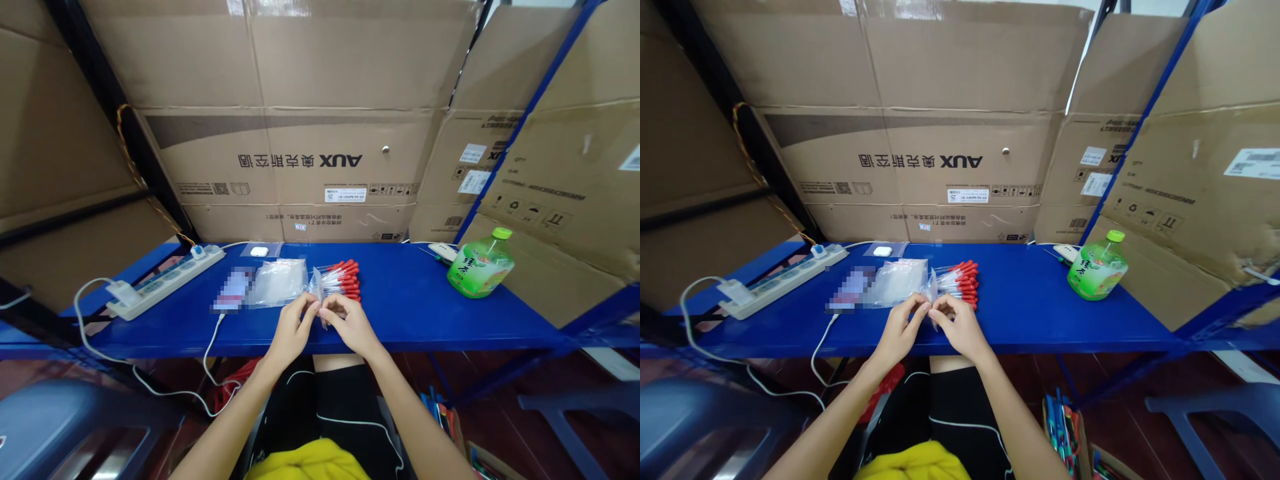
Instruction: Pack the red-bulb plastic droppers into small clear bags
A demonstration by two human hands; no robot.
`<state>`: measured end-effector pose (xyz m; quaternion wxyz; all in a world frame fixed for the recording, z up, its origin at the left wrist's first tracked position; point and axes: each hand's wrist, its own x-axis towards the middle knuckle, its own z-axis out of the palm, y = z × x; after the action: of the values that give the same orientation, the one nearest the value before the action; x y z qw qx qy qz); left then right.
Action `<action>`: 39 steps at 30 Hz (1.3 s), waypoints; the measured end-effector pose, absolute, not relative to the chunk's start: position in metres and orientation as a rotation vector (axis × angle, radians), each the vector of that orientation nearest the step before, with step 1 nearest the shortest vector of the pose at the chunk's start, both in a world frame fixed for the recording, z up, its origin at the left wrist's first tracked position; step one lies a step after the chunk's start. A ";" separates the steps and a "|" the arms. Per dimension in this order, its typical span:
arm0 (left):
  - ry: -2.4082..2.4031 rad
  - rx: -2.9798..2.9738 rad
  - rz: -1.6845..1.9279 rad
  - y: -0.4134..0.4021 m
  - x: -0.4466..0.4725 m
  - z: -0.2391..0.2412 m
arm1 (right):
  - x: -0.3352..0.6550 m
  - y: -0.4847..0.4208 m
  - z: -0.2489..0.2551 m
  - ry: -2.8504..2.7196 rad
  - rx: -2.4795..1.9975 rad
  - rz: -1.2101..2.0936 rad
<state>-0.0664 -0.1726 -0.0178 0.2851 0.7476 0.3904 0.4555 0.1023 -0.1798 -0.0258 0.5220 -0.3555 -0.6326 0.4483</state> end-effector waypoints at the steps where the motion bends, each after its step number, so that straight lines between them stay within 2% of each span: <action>1: 1.038 2.003 1.222 -0.172 -0.067 -0.020 | 0.103 -0.180 -0.026 -1.521 -0.837 1.091; 8: 1.012 2.005 1.234 -0.174 -0.068 -0.026 | 0.101 -0.183 -0.023 -1.537 -0.805 1.100; 22: 1.027 1.914 1.314 -0.174 -0.066 -0.030 | 0.097 -0.181 -0.028 -1.527 -0.968 0.727; 35: 1.039 1.787 1.354 -0.177 -0.062 -0.026 | 0.095 -0.188 -0.031 -1.813 -1.024 -0.060; 39: 1.034 1.776 1.380 -0.177 -0.061 -0.028 | 0.093 -0.189 -0.032 -1.801 -1.029 -0.143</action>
<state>-0.0612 -0.1766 -0.0277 0.3270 0.6780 0.3949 0.5267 0.0932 -0.1887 -0.0325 0.5067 -0.4266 -0.7468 -0.0594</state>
